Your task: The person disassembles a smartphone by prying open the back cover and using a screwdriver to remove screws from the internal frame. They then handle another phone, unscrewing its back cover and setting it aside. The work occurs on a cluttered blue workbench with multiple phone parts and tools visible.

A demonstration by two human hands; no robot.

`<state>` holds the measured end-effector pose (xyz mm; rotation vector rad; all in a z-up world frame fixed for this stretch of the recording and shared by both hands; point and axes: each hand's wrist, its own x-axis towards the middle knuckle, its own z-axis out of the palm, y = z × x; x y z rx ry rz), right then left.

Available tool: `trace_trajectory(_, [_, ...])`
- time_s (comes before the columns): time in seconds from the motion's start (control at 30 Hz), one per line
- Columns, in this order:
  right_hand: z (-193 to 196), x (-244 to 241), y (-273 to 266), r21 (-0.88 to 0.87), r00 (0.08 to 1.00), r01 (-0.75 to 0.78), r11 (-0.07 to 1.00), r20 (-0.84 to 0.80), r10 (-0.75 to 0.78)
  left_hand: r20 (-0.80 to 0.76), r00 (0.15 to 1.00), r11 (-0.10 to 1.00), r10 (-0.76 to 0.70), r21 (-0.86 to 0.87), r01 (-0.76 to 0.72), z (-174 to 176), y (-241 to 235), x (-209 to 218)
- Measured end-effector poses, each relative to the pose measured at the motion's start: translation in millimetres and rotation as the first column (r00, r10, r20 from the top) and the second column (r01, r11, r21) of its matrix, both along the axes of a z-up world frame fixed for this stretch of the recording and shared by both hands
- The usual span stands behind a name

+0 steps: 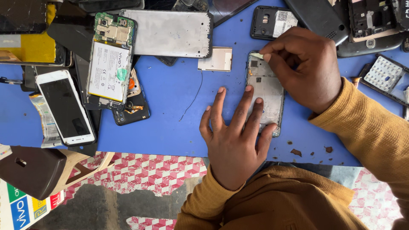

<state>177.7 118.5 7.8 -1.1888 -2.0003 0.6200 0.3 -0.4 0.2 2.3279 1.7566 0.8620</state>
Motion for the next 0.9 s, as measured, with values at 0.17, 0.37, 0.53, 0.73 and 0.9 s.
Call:
trace_trajectory(0.17, [0.1, 0.9, 0.6, -0.006, 1.000, -0.023, 1.000, 0.000, 0.023, 0.003, 1.000, 1.000, 0.002, 0.005, -0.002, -1.0, 0.1, 0.4])
trace_trajectory(0.37, [-0.5, 1.2, -0.2, -0.012, 1.000, -0.019, 1.000, -0.007, 0.019, -0.001, 1.000, 1.000, 0.001, 0.011, -0.001, -1.4, -0.1, 0.1])
trace_trajectory(0.53, [-1.3, 2.4, 0.5, -0.007, 1.000, -0.023, 1.000, -0.005, 0.023, -0.005, 1.000, 1.000, 0.003, 0.014, -0.003, -1.4, -0.5, 0.3])
trace_trajectory(0.73, [-1.1, 1.6, 0.2, -0.021, 1.000, -0.005, 1.000, -0.016, 0.005, 0.000, 1.000, 1.000, -0.004, 0.013, 0.004, -0.9, -0.1, -0.2])
trace_trajectory(0.9, [-0.3, 0.8, -0.4, -0.020, 1.000, 0.011, 1.000, -0.024, -0.011, 0.003, 1.000, 1.000, -0.002, 0.016, 0.002, -0.5, 0.0, 0.1])
